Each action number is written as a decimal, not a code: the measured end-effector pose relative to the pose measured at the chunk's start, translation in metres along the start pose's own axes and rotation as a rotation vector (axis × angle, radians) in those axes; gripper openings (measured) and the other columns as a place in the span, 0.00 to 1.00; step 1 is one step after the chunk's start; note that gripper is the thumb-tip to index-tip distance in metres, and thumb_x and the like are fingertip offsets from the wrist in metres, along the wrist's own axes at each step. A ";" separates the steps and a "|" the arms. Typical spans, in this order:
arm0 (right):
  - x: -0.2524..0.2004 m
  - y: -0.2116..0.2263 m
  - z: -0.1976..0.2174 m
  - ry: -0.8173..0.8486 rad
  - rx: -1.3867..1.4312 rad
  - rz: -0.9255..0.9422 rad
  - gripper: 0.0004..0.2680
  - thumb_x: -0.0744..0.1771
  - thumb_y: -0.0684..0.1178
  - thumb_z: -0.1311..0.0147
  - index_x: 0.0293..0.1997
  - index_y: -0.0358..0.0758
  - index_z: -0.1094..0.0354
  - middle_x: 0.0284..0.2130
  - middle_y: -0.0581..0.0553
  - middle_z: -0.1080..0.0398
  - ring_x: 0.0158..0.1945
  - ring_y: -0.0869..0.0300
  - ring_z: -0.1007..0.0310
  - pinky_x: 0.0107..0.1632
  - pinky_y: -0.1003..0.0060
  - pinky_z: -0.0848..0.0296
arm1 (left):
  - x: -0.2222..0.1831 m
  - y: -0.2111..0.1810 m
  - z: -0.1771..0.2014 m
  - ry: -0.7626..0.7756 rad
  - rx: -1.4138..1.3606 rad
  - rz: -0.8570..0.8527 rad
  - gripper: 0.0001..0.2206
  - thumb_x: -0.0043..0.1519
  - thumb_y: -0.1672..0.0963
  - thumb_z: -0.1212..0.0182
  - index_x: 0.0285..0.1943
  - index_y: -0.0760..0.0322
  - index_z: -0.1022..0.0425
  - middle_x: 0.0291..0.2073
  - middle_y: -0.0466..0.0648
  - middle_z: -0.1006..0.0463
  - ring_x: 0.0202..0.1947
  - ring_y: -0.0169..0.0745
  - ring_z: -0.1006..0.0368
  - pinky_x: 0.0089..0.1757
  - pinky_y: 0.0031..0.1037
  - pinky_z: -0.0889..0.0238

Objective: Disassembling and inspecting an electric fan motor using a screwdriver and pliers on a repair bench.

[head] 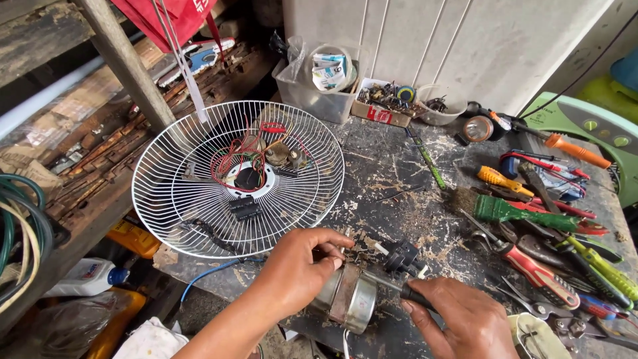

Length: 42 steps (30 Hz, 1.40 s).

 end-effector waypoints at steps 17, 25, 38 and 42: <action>-0.003 -0.044 -0.037 0.372 0.498 -0.492 0.06 0.65 0.53 0.38 0.41 0.48 0.21 0.19 0.53 0.24 0.27 0.68 0.28 0.34 0.69 0.28 | 0.006 0.001 0.002 -0.029 0.016 0.031 0.19 0.61 0.64 0.39 0.56 0.46 0.15 0.40 0.39 0.18 0.22 0.29 0.39 0.30 0.21 0.40; -0.004 -0.048 -0.041 0.479 0.511 -0.682 0.09 0.68 0.53 0.42 0.37 0.44 0.16 0.18 0.49 0.27 0.25 0.64 0.28 0.34 0.66 0.30 | 0.006 -0.001 -0.001 -0.016 -0.002 0.044 0.18 0.62 0.65 0.41 0.55 0.49 0.15 0.37 0.41 0.23 0.24 0.29 0.40 0.30 0.21 0.44; 0.017 -0.016 -0.008 0.083 0.248 -0.159 0.08 0.65 0.56 0.42 0.38 0.49 0.19 0.31 0.57 0.15 0.31 0.62 0.13 0.35 0.62 0.21 | 0.024 0.010 0.000 -0.085 0.015 -0.151 0.13 0.59 0.63 0.35 0.44 0.50 0.11 0.31 0.38 0.20 0.33 0.29 0.26 0.42 0.23 0.32; -0.009 -0.051 -0.045 0.439 0.496 -0.677 0.06 0.64 0.54 0.35 0.40 0.49 0.21 0.25 0.51 0.25 0.32 0.65 0.26 0.40 0.67 0.28 | 0.021 0.009 -0.001 -0.067 0.030 -0.072 0.13 0.60 0.64 0.35 0.46 0.51 0.12 0.35 0.39 0.20 0.35 0.29 0.27 0.42 0.23 0.32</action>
Point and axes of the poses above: each hand's wrist, its own x-axis towards the middle knuckle, its own z-axis out of the back of the hand, y = z × x, the point moved 9 cm from there along x, towards the middle knuckle
